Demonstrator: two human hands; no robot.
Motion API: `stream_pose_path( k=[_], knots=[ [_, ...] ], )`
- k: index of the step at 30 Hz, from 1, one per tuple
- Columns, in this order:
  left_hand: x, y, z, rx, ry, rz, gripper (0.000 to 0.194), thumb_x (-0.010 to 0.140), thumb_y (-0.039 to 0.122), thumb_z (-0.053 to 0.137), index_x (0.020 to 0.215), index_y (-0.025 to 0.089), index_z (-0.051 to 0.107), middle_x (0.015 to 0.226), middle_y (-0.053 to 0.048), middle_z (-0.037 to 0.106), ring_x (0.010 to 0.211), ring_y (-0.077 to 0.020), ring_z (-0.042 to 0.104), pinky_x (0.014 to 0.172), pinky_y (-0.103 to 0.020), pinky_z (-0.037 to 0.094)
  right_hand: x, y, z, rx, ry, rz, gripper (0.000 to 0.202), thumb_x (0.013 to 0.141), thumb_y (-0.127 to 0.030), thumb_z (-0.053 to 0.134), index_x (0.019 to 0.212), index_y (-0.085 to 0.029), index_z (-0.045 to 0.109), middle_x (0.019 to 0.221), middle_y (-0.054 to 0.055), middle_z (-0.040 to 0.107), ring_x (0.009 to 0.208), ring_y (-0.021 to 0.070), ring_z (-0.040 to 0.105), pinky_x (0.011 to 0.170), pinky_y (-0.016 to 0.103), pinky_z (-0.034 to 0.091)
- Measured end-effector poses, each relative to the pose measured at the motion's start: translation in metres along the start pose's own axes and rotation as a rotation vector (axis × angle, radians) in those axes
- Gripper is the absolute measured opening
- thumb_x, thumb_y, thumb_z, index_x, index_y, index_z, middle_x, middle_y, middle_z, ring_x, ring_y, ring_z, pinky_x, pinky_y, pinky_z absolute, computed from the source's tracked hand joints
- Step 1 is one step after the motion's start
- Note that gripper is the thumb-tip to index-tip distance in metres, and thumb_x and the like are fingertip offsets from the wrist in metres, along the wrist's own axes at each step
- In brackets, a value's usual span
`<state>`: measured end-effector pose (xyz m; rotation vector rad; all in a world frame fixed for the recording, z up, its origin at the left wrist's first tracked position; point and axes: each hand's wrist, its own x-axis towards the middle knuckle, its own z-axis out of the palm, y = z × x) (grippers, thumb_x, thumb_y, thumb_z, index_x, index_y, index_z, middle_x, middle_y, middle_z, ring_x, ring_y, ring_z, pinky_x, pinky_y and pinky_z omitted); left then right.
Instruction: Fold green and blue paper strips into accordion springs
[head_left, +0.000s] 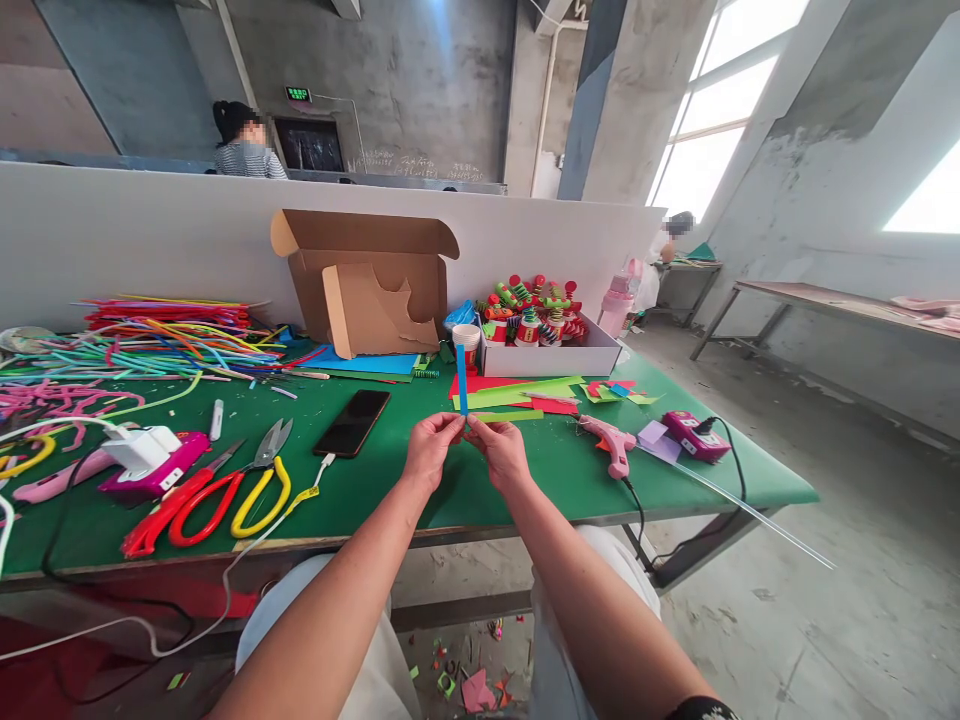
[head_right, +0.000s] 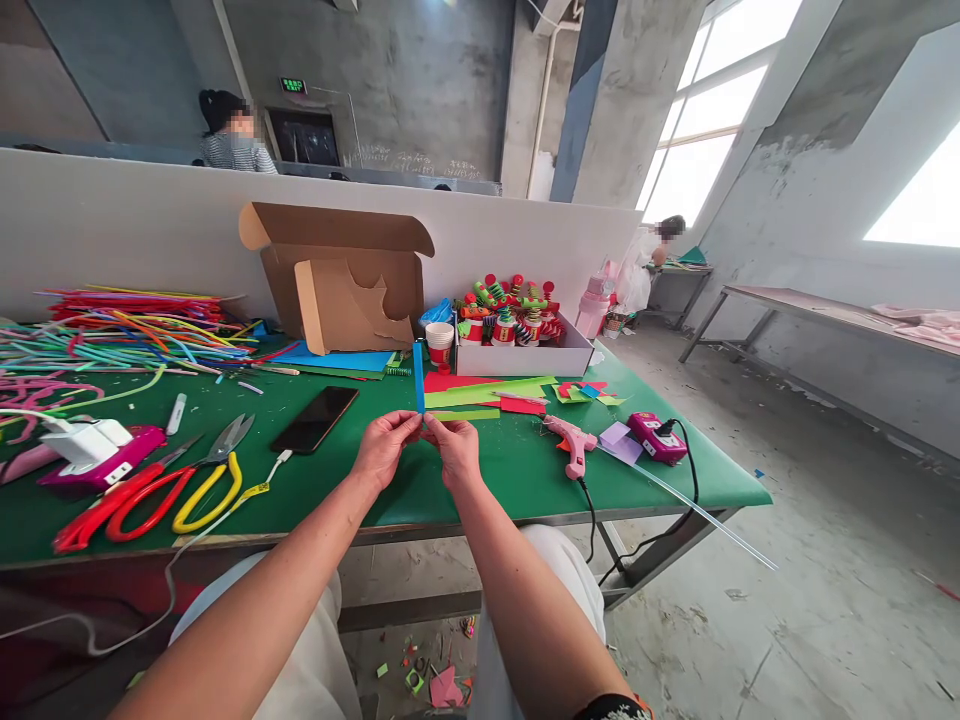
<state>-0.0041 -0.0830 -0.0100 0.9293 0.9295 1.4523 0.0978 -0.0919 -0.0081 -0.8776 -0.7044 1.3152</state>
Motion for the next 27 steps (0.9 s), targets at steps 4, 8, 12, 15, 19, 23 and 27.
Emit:
stream_pose_path(
  k=[4,8,12,15,19,23,27],
  knots=[
    [0.002,0.004,-0.002,-0.017,0.063,-0.008,0.044,0.04,0.047,0.087,0.063,0.015,0.069,0.055,0.001,0.06,0.055,-0.0095,0.049,0.057,-0.025,0.039,0.007,-0.013,-0.008,0.028,0.113,-0.057,0.031,0.045,-0.031,0.088,0.06,-0.015,0.066,0.051,-0.004,0.062,0.047,0.0094,0.056,0.06,0.026,0.053],
    [0.005,0.008,-0.006,-0.102,0.079,-0.052,0.042,0.04,0.041,0.088,0.066,0.014,0.068,0.058,0.0,0.062,0.055,-0.0095,0.053,0.057,-0.025,0.041,0.018,-0.032,-0.021,0.233,0.259,-0.115,0.031,0.058,-0.034,0.085,0.059,-0.018,0.058,0.047,-0.008,0.054,0.045,0.0065,0.052,0.062,0.023,0.055],
    [0.003,0.008,-0.004,-0.202,0.004,-0.098,0.038,0.042,0.035,0.088,0.067,0.014,0.068,0.059,-0.001,0.063,0.055,-0.0094,0.054,0.057,-0.025,0.042,0.02,-0.029,-0.026,0.284,0.284,0.003,0.028,0.069,-0.03,0.078,0.058,-0.019,0.055,0.052,-0.004,0.058,0.046,0.0073,0.054,0.061,0.023,0.056],
    [0.001,0.006,-0.001,-0.227,-0.02,-0.114,0.038,0.041,0.034,0.089,0.065,0.013,0.068,0.058,0.0,0.063,0.055,-0.0089,0.054,0.057,-0.024,0.043,0.015,-0.012,-0.02,0.152,0.066,0.137,0.021,0.065,-0.017,0.079,0.058,-0.017,0.059,0.055,-0.002,0.062,0.047,0.0077,0.055,0.063,0.024,0.056],
    [0.0,0.005,0.002,-0.214,-0.001,-0.116,0.04,0.038,0.035,0.089,0.064,0.013,0.068,0.06,-0.001,0.065,0.055,-0.0101,0.056,0.057,-0.025,0.043,0.009,0.005,-0.01,0.098,-0.084,0.167,0.02,0.06,-0.019,0.083,0.061,-0.015,0.063,0.056,-0.001,0.063,0.052,0.0093,0.059,0.064,0.025,0.055],
    [-0.001,0.004,0.002,-0.196,0.013,-0.113,0.042,0.037,0.037,0.09,0.065,0.012,0.069,0.06,-0.003,0.066,0.055,-0.0109,0.056,0.058,-0.026,0.044,0.007,0.006,-0.007,0.113,-0.064,0.136,0.022,0.056,-0.021,0.086,0.062,-0.014,0.066,0.057,0.0,0.064,0.054,0.01,0.059,0.063,0.025,0.055],
    [-0.002,0.005,0.002,-0.173,0.007,-0.104,0.044,0.037,0.039,0.09,0.065,0.012,0.07,0.06,-0.003,0.067,0.056,-0.0118,0.057,0.061,-0.027,0.045,0.006,0.003,-0.006,0.112,-0.046,0.123,0.025,0.05,-0.022,0.088,0.065,-0.014,0.069,0.059,0.0,0.066,0.054,0.01,0.059,0.061,0.024,0.053]
  ],
)
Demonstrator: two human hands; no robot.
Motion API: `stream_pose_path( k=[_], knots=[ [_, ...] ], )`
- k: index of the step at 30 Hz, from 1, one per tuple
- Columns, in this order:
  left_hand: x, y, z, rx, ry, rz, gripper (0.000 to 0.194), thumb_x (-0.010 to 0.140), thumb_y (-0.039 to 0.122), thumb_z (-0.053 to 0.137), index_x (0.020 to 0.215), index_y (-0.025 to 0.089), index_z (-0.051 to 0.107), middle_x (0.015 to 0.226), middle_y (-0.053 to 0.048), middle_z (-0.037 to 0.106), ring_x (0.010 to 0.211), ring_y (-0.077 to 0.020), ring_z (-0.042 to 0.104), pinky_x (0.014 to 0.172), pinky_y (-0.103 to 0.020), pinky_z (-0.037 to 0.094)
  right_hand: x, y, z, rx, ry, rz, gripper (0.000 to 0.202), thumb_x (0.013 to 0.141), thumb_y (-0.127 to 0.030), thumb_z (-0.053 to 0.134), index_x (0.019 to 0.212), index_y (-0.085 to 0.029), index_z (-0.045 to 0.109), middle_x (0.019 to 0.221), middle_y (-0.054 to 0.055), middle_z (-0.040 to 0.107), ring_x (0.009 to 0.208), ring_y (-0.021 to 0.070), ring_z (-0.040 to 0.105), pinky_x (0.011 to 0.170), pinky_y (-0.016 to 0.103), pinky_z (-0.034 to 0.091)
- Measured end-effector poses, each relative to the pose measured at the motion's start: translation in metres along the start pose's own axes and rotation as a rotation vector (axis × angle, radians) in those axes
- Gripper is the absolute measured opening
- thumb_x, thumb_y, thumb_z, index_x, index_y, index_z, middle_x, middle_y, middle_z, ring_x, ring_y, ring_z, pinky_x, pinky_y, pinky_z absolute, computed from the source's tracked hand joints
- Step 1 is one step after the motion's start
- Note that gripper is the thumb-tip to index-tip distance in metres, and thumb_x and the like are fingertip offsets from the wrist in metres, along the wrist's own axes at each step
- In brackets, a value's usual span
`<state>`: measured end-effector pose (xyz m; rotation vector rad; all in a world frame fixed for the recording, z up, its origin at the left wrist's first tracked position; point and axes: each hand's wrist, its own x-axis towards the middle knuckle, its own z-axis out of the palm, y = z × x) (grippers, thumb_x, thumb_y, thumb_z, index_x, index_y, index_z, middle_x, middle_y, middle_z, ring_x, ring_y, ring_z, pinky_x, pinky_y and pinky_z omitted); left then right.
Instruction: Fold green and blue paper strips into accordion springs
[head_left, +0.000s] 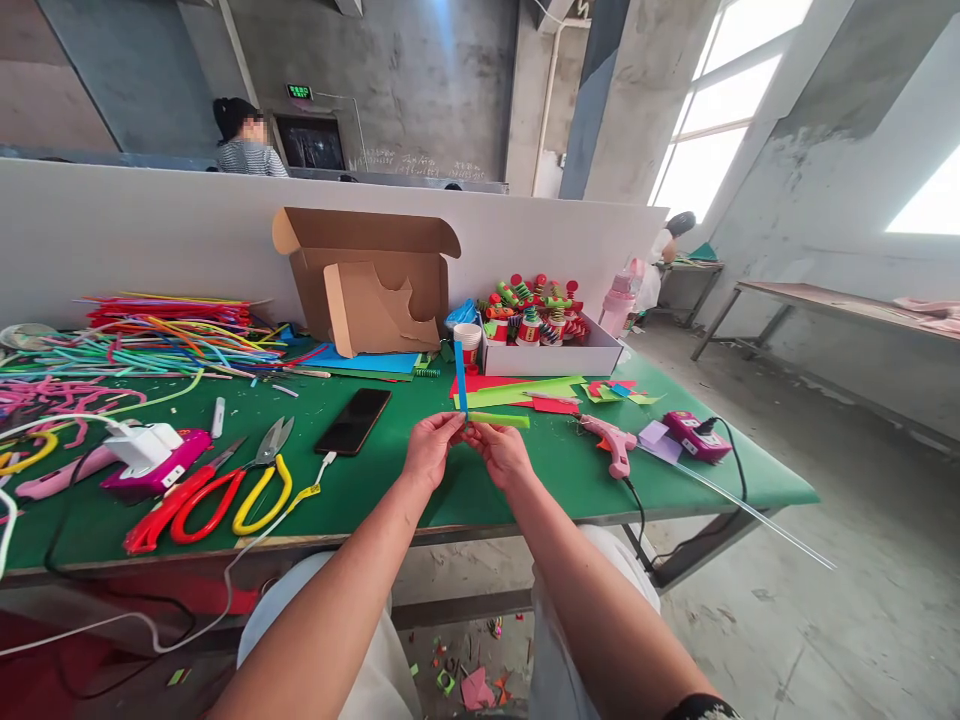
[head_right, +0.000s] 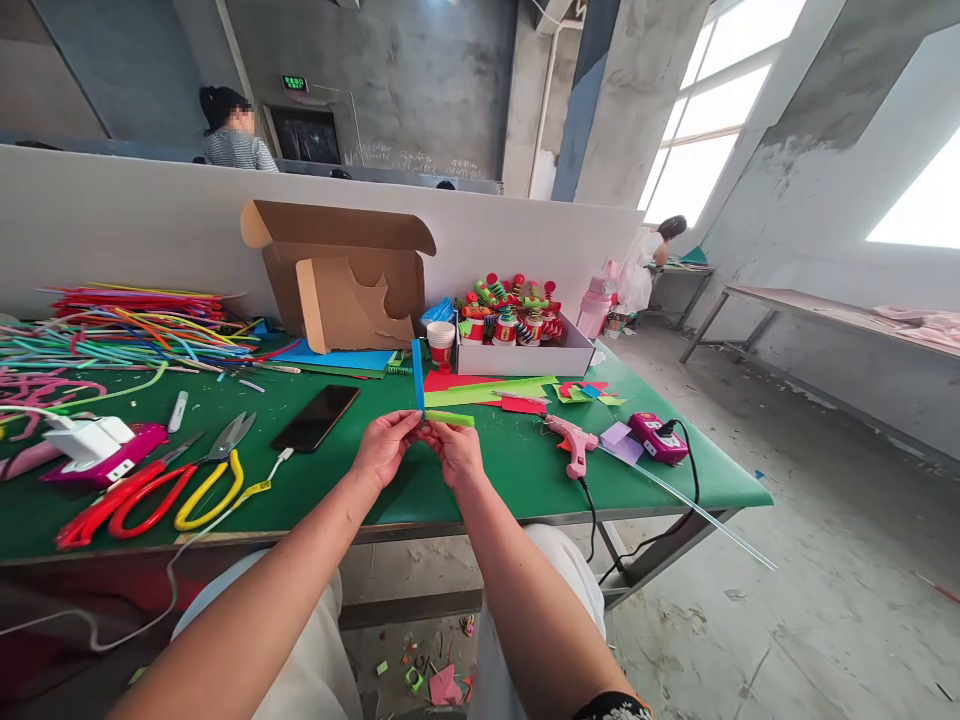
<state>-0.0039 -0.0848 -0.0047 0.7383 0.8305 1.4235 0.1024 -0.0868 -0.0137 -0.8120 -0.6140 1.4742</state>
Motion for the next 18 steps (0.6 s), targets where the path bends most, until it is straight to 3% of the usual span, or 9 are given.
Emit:
stream_pose_path(
  k=[11,18],
  knots=[
    [0.003,-0.009,-0.004,0.073,0.018,0.082,0.035,0.044,0.036,0.086,0.064,0.015,0.067,0.061,-0.002,0.066,0.056,-0.0133,0.057,0.062,-0.029,0.045,-0.007,-0.001,0.004,-0.117,-0.019,-0.092,0.028,0.052,-0.035,0.086,0.066,-0.017,0.069,0.058,-0.001,0.064,0.057,0.0107,0.058,0.066,0.027,0.053],
    [0.003,-0.012,-0.002,0.065,0.065,0.082,0.034,0.043,0.036,0.086,0.063,0.016,0.066,0.062,-0.002,0.066,0.061,-0.0157,0.06,0.065,-0.031,0.047,-0.009,0.001,0.008,-0.172,0.055,-0.166,0.028,0.053,-0.037,0.084,0.066,-0.017,0.069,0.057,-0.001,0.063,0.055,0.011,0.056,0.064,0.028,0.052]
  ],
)
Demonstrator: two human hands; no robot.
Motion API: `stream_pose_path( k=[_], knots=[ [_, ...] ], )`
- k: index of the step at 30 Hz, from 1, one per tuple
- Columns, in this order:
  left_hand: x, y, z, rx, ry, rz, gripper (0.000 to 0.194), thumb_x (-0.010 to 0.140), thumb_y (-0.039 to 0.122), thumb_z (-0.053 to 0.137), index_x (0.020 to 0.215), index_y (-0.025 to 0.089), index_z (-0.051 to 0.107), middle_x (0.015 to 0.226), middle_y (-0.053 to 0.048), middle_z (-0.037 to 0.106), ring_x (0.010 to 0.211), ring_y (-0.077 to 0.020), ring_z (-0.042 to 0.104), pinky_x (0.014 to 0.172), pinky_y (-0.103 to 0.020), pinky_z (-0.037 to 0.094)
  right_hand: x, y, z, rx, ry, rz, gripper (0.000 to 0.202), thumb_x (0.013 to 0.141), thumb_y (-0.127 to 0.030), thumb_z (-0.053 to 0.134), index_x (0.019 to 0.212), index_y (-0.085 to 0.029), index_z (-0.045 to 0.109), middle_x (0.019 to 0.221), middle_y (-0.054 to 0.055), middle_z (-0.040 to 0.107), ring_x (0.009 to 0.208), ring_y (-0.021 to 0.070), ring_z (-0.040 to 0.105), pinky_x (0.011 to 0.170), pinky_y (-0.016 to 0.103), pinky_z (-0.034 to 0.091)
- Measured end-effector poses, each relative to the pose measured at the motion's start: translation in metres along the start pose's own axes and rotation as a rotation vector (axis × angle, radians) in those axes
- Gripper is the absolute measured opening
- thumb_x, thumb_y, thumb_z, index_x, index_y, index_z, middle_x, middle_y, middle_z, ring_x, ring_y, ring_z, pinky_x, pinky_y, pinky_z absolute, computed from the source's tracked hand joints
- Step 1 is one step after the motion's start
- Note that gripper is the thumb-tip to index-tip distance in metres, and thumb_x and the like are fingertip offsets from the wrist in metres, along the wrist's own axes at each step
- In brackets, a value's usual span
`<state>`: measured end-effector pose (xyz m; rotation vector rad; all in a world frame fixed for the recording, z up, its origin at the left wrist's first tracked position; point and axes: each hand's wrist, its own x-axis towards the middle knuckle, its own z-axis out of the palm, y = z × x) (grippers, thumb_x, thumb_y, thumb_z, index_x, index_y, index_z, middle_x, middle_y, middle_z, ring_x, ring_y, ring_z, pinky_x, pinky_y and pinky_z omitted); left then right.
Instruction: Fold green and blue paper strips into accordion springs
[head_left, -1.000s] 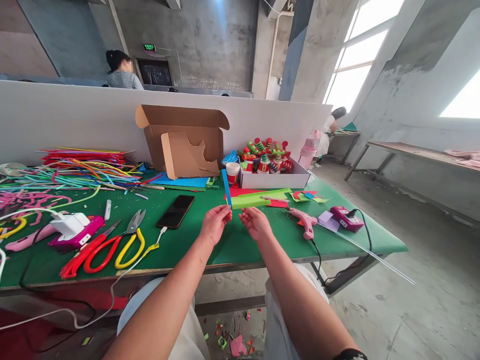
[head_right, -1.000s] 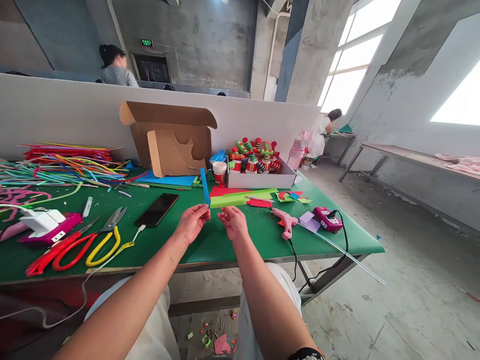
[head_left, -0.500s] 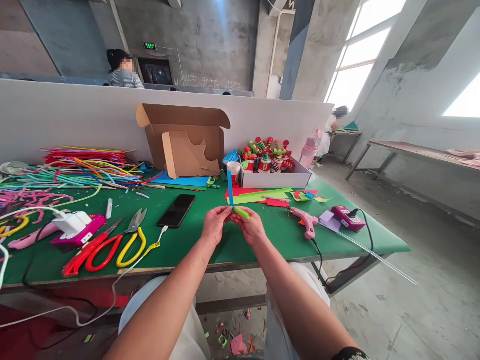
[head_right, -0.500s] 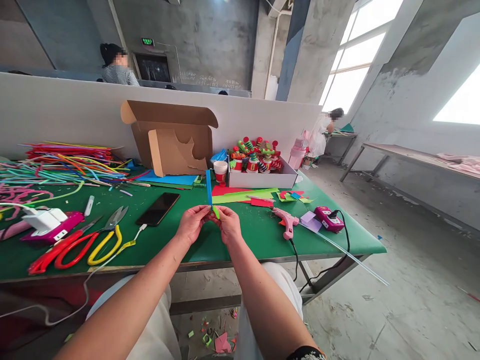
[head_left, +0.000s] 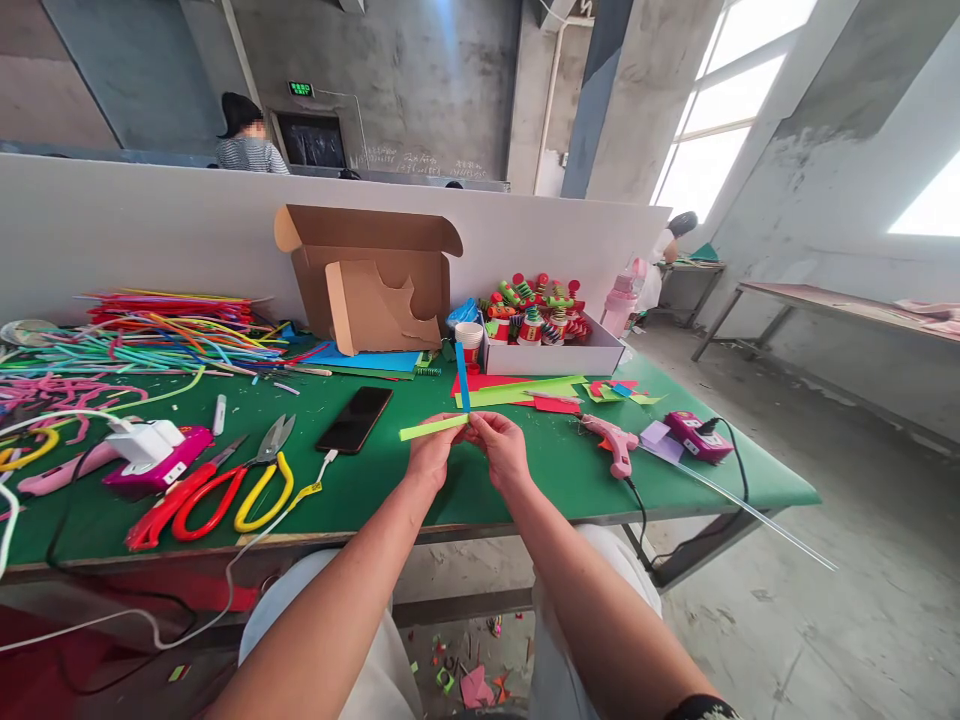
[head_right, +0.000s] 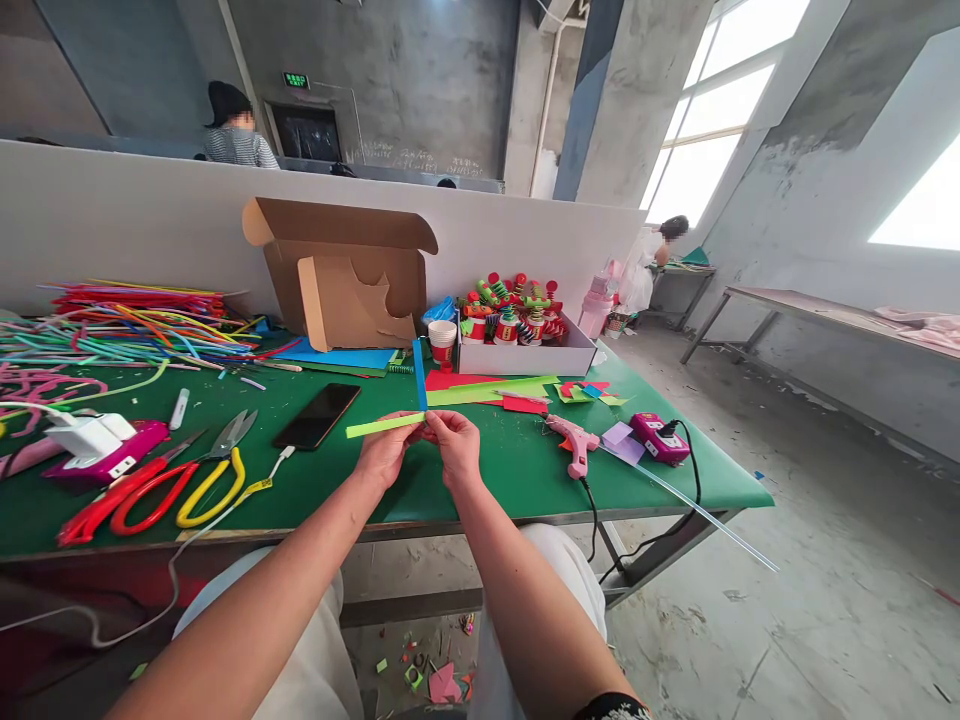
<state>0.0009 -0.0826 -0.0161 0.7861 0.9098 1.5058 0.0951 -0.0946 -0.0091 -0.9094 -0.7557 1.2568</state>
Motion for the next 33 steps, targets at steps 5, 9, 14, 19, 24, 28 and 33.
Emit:
stream_pose_path(
  k=[5,9,14,19,24,28,33],
  knots=[
    [-0.001,0.001,0.0,0.045,-0.029,0.001,0.034,0.044,0.037,0.086,0.065,0.016,0.069,0.062,-0.003,0.067,0.059,-0.015,0.059,0.063,-0.03,0.046,0.002,0.0,-0.002,-0.036,0.004,-0.038,0.026,0.055,-0.039,0.081,0.067,-0.018,0.071,0.056,-0.001,0.063,0.054,0.012,0.055,0.062,0.029,0.051],
    [0.003,0.003,-0.003,0.051,-0.029,0.0,0.034,0.042,0.035,0.087,0.064,0.016,0.069,0.063,-0.003,0.068,0.062,-0.0163,0.06,0.066,-0.031,0.047,0.003,-0.002,-0.003,-0.07,-0.022,-0.054,0.025,0.054,-0.038,0.081,0.066,-0.019,0.07,0.057,-0.001,0.064,0.054,0.0123,0.056,0.062,0.029,0.051],
    [0.004,0.006,-0.004,0.04,-0.059,0.024,0.033,0.043,0.035,0.087,0.064,0.017,0.07,0.066,-0.003,0.068,0.067,-0.0176,0.061,0.069,-0.032,0.047,0.001,-0.007,-0.002,-0.053,-0.054,-0.028,0.028,0.049,-0.035,0.084,0.066,-0.019,0.069,0.06,-0.002,0.066,0.055,0.0111,0.056,0.062,0.027,0.051],
    [-0.002,0.01,0.0,0.015,-0.164,-0.02,0.031,0.048,0.034,0.083,0.069,0.014,0.072,0.066,-0.005,0.069,0.066,-0.0171,0.061,0.07,-0.031,0.046,0.002,-0.006,-0.001,0.049,0.0,-0.024,0.029,0.049,-0.035,0.085,0.065,-0.018,0.068,0.058,-0.002,0.064,0.052,0.0101,0.056,0.061,0.026,0.051],
    [-0.004,0.01,0.002,-0.028,-0.147,-0.01,0.033,0.049,0.037,0.084,0.066,0.014,0.068,0.065,-0.003,0.067,0.062,-0.0142,0.059,0.07,-0.031,0.046,0.001,0.0,0.001,0.059,-0.018,-0.034,0.028,0.053,-0.035,0.083,0.067,-0.017,0.067,0.061,-0.001,0.066,0.056,0.0127,0.061,0.064,0.028,0.052],
    [0.001,0.011,-0.002,0.044,-0.09,0.023,0.036,0.045,0.04,0.086,0.061,0.015,0.065,0.06,-0.001,0.063,0.059,-0.0128,0.055,0.065,-0.028,0.043,-0.001,-0.003,0.0,-0.017,-0.072,-0.011,0.027,0.053,-0.035,0.083,0.066,-0.017,0.067,0.062,-0.001,0.066,0.058,0.0122,0.061,0.068,0.028,0.052],
    [0.003,0.014,-0.006,0.241,-0.099,0.11,0.03,0.049,0.039,0.084,0.054,0.016,0.065,0.054,0.002,0.057,0.055,-0.0107,0.046,0.058,-0.025,0.036,0.003,-0.014,-0.007,-0.089,-0.111,0.012,0.027,0.051,-0.034,0.084,0.06,-0.017,0.065,0.059,-0.003,0.064,0.056,0.0111,0.059,0.067,0.027,0.052]
  ],
)
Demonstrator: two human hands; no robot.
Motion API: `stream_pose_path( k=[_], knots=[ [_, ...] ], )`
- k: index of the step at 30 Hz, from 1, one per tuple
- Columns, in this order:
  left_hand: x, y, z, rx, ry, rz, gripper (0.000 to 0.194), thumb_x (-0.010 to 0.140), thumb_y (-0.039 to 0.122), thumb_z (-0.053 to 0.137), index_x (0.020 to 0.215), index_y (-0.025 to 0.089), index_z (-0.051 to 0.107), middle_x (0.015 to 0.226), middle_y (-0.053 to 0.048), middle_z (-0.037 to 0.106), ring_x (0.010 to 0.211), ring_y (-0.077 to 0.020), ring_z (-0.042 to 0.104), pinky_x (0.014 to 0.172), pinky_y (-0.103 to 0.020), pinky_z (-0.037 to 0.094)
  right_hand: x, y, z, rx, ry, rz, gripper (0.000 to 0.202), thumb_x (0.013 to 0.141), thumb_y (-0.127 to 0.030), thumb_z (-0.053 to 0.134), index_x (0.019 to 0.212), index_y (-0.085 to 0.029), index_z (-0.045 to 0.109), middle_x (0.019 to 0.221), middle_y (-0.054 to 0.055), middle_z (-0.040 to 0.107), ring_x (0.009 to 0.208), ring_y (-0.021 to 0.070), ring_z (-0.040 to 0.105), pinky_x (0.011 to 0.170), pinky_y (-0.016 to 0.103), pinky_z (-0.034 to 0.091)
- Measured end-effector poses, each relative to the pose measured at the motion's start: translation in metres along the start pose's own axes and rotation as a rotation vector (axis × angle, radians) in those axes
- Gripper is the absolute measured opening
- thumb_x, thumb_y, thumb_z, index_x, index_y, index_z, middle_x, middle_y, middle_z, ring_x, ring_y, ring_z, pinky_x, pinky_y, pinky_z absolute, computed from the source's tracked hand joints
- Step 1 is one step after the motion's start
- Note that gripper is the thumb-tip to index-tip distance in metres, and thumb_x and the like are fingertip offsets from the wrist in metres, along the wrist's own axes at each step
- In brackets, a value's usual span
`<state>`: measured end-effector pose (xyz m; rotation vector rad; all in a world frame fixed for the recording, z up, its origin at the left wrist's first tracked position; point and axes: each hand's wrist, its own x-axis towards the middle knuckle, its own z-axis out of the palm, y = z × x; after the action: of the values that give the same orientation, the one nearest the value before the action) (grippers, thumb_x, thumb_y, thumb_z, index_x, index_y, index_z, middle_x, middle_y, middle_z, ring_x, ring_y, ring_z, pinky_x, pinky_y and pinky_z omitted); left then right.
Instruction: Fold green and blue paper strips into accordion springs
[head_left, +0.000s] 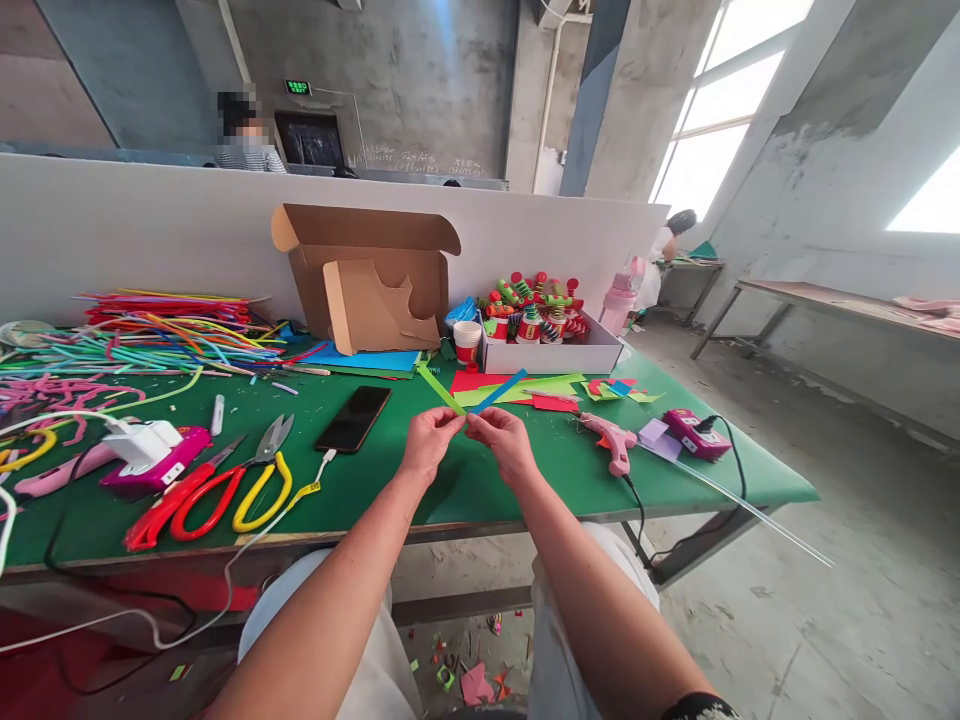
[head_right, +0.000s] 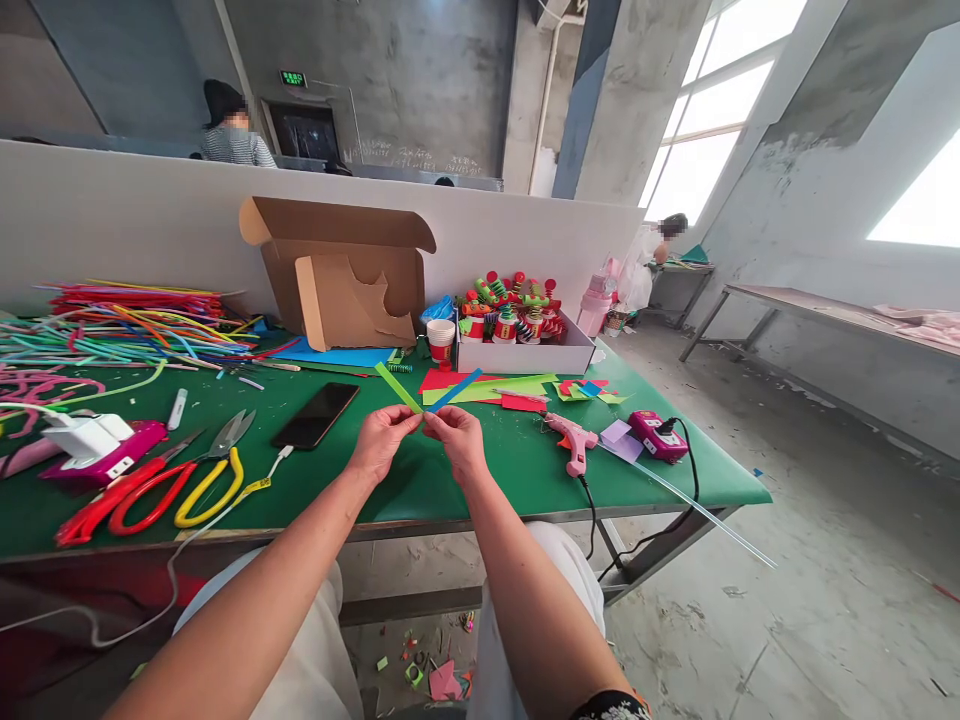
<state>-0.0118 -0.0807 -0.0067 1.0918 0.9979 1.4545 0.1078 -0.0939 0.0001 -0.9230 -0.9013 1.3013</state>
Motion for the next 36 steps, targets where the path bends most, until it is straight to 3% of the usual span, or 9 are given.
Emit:
stream_pose_path(
  k=[7,18,24,30,36],
  knots=[
    [0.0,-0.003,0.004,-0.12,0.035,-0.047,0.041,0.043,0.045,0.087,0.066,0.016,0.07,0.063,-0.001,0.066,0.06,-0.0129,0.053,0.064,-0.027,0.042,0.002,0.004,0.003,0.027,0.07,-0.038,0.029,0.049,-0.035,0.084,0.058,-0.019,0.062,0.055,-0.002,0.064,0.057,0.0151,0.063,0.066,0.03,0.053],
    [0.005,-0.006,-0.002,0.023,0.038,0.003,0.031,0.048,0.04,0.085,0.061,0.016,0.07,0.058,-0.002,0.063,0.058,-0.0137,0.051,0.062,-0.028,0.039,0.001,0.012,0.005,-0.001,0.087,-0.013,0.027,0.051,-0.035,0.084,0.059,-0.018,0.065,0.055,0.001,0.067,0.059,0.0183,0.066,0.066,0.033,0.055],
    [0.004,-0.013,0.001,-0.084,0.074,-0.068,0.038,0.043,0.042,0.087,0.066,0.016,0.071,0.063,-0.003,0.067,0.06,-0.0144,0.055,0.064,-0.029,0.041,0.001,0.016,0.009,0.015,0.16,-0.05,0.026,0.049,-0.033,0.085,0.057,-0.018,0.065,0.054,0.001,0.068,0.053,0.0175,0.064,0.062,0.032,0.054],
    [0.003,-0.011,0.0,-0.104,0.03,-0.104,0.042,0.042,0.047,0.088,0.064,0.016,0.07,0.063,-0.003,0.067,0.06,-0.0135,0.056,0.062,-0.028,0.042,0.0,0.015,0.009,0.037,0.125,-0.061,0.023,0.055,-0.033,0.081,0.061,-0.018,0.066,0.057,0.001,0.069,0.056,0.0168,0.065,0.064,0.031,0.053],
    [0.001,-0.008,0.002,-0.082,0.055,-0.05,0.036,0.045,0.043,0.086,0.064,0.017,0.071,0.063,-0.002,0.066,0.06,-0.013,0.054,0.061,-0.027,0.04,0.0,0.015,0.009,0.07,0.083,-0.038,0.024,0.052,-0.032,0.084,0.062,-0.017,0.068,0.06,0.002,0.07,0.063,0.0188,0.067,0.067,0.032,0.054]
  ],
)
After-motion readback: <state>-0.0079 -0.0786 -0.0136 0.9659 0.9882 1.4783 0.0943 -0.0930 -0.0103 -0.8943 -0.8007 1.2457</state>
